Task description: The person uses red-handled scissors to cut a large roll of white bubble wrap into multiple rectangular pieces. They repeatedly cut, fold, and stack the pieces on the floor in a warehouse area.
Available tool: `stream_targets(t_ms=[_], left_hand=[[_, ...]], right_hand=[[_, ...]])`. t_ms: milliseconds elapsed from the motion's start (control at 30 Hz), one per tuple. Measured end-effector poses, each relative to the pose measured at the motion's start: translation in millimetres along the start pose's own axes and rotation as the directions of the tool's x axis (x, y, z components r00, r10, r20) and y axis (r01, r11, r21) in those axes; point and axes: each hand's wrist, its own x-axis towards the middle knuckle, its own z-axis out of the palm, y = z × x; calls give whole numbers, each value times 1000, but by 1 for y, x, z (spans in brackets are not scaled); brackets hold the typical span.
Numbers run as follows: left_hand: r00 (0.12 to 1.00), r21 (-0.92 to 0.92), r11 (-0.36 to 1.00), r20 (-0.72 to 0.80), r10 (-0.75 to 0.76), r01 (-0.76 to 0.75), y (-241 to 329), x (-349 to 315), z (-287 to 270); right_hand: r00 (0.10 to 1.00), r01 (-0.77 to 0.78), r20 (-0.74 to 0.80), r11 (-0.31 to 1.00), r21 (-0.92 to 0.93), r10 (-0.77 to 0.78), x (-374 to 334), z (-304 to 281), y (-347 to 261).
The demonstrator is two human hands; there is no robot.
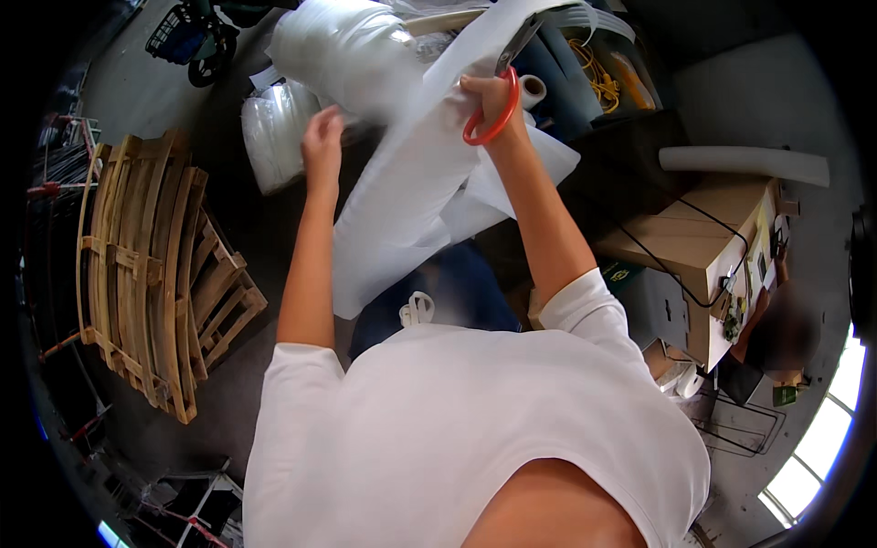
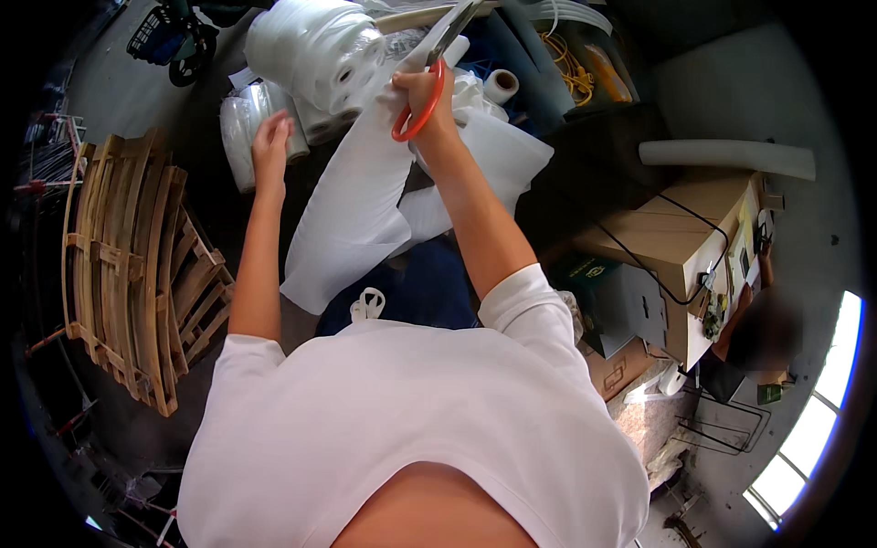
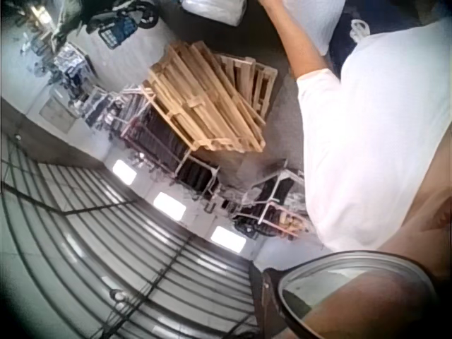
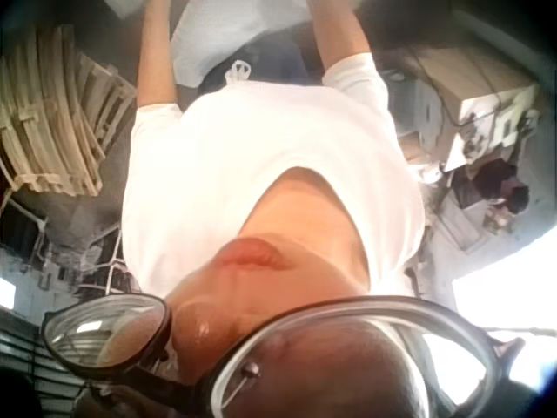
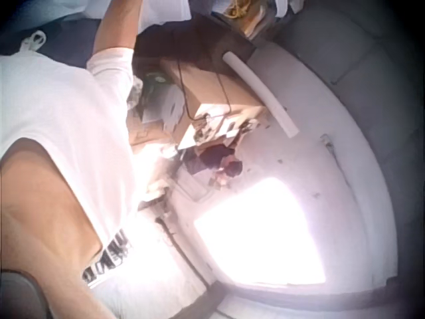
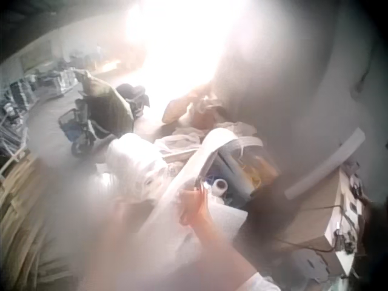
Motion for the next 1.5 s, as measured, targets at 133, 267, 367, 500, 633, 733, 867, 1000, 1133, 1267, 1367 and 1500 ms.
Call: stream_targets(t_ms=[133,267,367,500,633,733,867,1000,1133,1267,1367,1500], left_hand=[[521,248,557,-750,-407,792,-118,-125,-122],[384,-595,293,28,-923,748,-258,-215,-180],[301,-721,-102,408,-862,686,-239,-227,-187],[274,-784,-241,459,-845,572,-204,-222,-173],[290,-788,-282,494,-820,547,-203,-231,-123],[327,-887,-341,436,-838,311,-252,-242,-81],[318,-913,-189,312,-895,362,-265,-238,-59],[151,-858,-195,298,-943,476,-272,-239,-85],[-12,-808,-175,204,-979,562,-286,-235,-109],[-187,-916,-129,61,-981,380,-199,-234,-99],[-188,-909,-159,91,-978,385,-160,-225,-110],[49,-843,-394,441,-896,366,-153,-207,-128]], right_hand=[[970,146,192,989,15,-146,24,72,-9],[441,889,716,373,-265,-542,134,126,-32],[491,865,681,214,-453,-543,129,204,-90],[575,805,650,204,-557,-497,95,246,-126],[565,798,646,139,-587,-514,63,237,-157],[521,815,655,90,-573,-547,32,217,-176],[492,794,579,63,-605,-650,-19,122,-219],[536,704,312,211,-679,-784,-83,-39,-223],[780,452,-196,752,-480,-594,-171,-174,-103],[926,205,-287,964,-170,-247,-218,-248,42],[947,137,-304,988,78,-107,-222,-238,87],[921,170,-363,984,51,-140,-195,-219,97]])
